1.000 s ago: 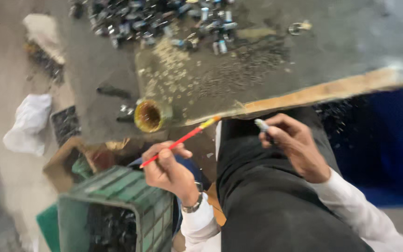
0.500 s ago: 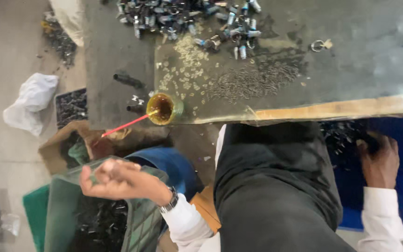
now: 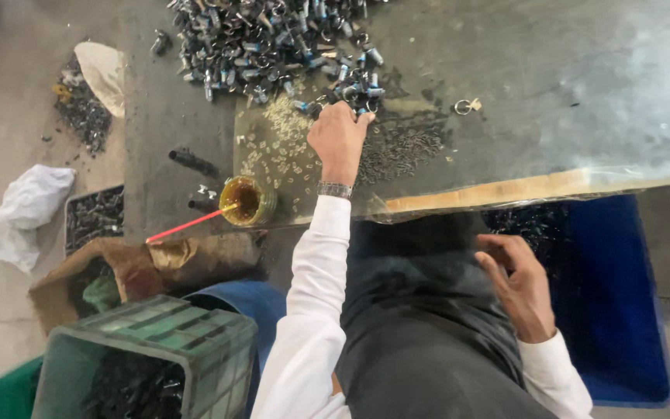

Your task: The person sits at a workbench holding small metal components, dips a brush into a jar of amber liquid, and brushes the liquid onto each component by hand, then places the treated component on the table with a pile of similar parts. The person repeats this coating cycle for one component at a time throughout the clip.

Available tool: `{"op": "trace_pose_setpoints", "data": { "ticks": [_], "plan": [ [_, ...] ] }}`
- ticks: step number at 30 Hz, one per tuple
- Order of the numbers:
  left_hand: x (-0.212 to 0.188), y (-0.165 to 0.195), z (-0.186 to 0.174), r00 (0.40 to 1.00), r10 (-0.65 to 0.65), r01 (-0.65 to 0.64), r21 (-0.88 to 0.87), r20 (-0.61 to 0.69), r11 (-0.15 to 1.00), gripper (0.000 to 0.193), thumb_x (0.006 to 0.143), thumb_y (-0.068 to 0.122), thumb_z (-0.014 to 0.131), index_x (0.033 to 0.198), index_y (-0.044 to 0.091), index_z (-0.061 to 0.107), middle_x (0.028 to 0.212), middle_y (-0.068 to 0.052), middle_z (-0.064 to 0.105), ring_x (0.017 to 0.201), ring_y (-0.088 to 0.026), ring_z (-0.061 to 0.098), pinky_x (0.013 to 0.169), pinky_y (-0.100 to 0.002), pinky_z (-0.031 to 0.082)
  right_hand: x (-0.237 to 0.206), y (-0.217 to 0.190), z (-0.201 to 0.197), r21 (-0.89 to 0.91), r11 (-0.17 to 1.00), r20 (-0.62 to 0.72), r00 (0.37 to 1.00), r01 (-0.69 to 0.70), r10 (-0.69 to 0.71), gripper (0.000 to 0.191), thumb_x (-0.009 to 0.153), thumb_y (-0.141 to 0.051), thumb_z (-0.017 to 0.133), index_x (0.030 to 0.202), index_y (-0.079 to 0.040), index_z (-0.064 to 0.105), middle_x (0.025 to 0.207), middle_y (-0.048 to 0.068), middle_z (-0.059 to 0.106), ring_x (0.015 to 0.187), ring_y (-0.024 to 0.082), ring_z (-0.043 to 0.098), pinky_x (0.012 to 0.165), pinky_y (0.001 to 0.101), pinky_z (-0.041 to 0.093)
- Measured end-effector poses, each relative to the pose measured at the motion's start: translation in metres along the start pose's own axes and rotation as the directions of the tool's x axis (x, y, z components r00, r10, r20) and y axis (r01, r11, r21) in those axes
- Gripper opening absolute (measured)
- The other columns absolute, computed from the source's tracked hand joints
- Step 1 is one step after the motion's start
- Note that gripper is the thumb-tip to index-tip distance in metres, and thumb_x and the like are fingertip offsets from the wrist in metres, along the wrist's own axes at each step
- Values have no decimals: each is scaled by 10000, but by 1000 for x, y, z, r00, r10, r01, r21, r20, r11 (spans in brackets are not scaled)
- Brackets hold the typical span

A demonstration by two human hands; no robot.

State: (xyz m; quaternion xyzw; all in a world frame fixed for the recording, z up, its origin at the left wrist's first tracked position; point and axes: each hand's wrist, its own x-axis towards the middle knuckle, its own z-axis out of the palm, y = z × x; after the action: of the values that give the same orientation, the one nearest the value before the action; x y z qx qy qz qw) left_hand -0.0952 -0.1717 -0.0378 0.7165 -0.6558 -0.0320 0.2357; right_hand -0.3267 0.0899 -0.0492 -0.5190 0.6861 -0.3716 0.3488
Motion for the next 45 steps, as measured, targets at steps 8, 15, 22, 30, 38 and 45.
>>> {"op": "trace_pose_setpoints", "data": {
  "ticks": [8, 15, 22, 30, 38, 45],
  "plan": [
    [-1, -7, -40, 973, 1, -50, -208, -229, 977, 212, 852, 335, 799, 817, 135, 739, 818, -19, 748, 704, -202, 716, 637, -350, 528, 3, -23, -2, 64, 989, 83, 987, 131, -136, 286, 886, -74, 727, 1165, -33, 682, 1101, 86, 701, 970, 172, 720, 837, 314, 553],
    [-35, 21, -104, 972, 113, -188, -396, -206, 899, 138, 923, 251, 795, 929, 116, 765, 844, -3, 722, 620, -127, 634, 603, -279, 481, 21, -70, 6, 135, 913, -22, 923, 385, -385, 306, 913, -76, 726, 1210, -41, 657, 1157, 120, 670, 943, 199, 688, 846, 310, 558],
    [-131, 42, -129, 909, 405, -218, -722, 94, 656, 181, 913, 148, 808, 1065, 94, 726, 925, -28, 681, 731, -119, 636, 643, -265, 504, 27, -53, 30, 396, 918, 324, 934, 8, -148, 151, 1032, -137, 595, 1132, -31, 635, 929, 71, 641, 823, 144, 583, 717, 290, 510],
    [-126, 19, -63, 925, 377, -332, -384, 48, 862, 298, 933, 196, 779, 1221, 143, 727, 1092, -49, 617, 878, -227, 607, 789, -360, 487, -5, -8, 38, 465, 875, 355, 934, -137, -43, 144, 979, -87, 542, 1033, -26, 661, 808, 4, 613, 748, 80, 560, 700, 245, 481],
    [-135, 11, -34, 892, 448, -391, -399, 56, 829, 354, 947, 290, 747, 1273, 167, 684, 1165, -42, 588, 1132, -227, 567, 995, -393, 373, -5, 4, 34, 586, 737, 369, 920, -338, 128, 175, 956, -140, 530, 1027, -12, 625, 795, 17, 527, 735, 99, 478, 659, 251, 412],
    [-134, 12, -35, 866, 495, -439, -359, 78, 824, 486, 877, 393, 778, 1273, 124, 693, 1099, -53, 576, 1051, -225, 559, 941, -401, 368, 4, 1, 40, 597, 774, 326, 945, -211, 6, 331, 1034, -259, 402, 1005, -6, 612, 813, 19, 583, 771, 115, 554, 763, 270, 465]
  ]
}}
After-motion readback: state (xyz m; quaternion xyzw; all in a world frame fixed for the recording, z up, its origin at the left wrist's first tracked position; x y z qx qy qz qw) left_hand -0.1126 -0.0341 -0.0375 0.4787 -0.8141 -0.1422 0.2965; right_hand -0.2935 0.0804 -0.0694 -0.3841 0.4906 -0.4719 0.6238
